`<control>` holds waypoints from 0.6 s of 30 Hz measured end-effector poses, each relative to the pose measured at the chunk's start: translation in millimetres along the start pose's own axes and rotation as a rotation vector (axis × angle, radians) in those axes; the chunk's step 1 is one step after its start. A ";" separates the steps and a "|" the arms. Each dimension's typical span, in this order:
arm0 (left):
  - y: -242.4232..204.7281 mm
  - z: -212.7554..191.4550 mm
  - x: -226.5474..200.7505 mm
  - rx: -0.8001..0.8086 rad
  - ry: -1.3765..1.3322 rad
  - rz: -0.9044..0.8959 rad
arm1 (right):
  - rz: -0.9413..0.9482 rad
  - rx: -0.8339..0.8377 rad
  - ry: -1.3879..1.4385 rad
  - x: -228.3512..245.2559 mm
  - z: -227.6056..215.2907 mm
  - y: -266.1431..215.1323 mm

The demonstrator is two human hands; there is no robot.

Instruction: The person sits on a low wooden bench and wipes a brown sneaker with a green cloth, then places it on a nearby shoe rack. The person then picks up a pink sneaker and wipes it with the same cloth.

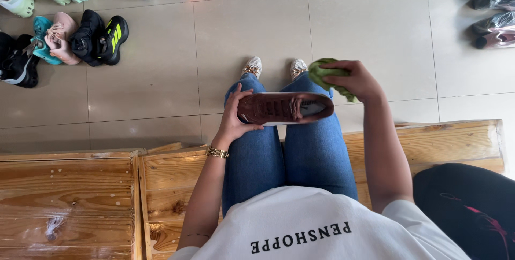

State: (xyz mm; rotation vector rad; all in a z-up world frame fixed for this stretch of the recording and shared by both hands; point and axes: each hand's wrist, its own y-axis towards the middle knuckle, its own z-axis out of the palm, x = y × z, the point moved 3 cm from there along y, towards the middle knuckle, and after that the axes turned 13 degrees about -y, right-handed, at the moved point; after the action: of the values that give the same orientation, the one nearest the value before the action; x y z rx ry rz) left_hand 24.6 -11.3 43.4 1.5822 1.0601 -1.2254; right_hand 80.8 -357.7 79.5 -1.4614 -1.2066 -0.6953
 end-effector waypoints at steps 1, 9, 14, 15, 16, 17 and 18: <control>-2.3 2.7 -0.8 -0.001 0.000 0.003 | -0.002 -0.001 -0.001 3.7 8.1 3.3; -19.0 11.6 -1.2 -0.127 0.283 0.395 | -0.309 0.223 -0.646 33.7 63.4 26.6; -19.2 13.9 -3.9 -0.163 0.319 0.416 | -0.400 0.646 -0.525 92.5 108.2 -0.6; -20.2 13.6 -5.1 -0.162 0.318 0.403 | -0.362 0.721 -0.590 79.5 115.6 6.3; -21.4 13.5 -4.0 -0.165 0.318 0.402 | -0.363 0.724 -0.592 76.3 112.3 12.3; -22.5 13.8 -2.9 -0.161 0.318 0.399 | -0.430 0.625 -0.757 74.1 107.4 19.7; -22.0 14.5 -2.3 -0.157 0.316 0.400 | -0.496 0.517 -0.920 73.1 101.1 26.8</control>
State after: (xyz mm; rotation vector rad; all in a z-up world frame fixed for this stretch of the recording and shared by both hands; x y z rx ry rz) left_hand -0.4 -19.2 40.7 1.7923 0.9434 -0.6249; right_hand 110.7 -237.1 108.8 -1.0315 -2.2982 0.0565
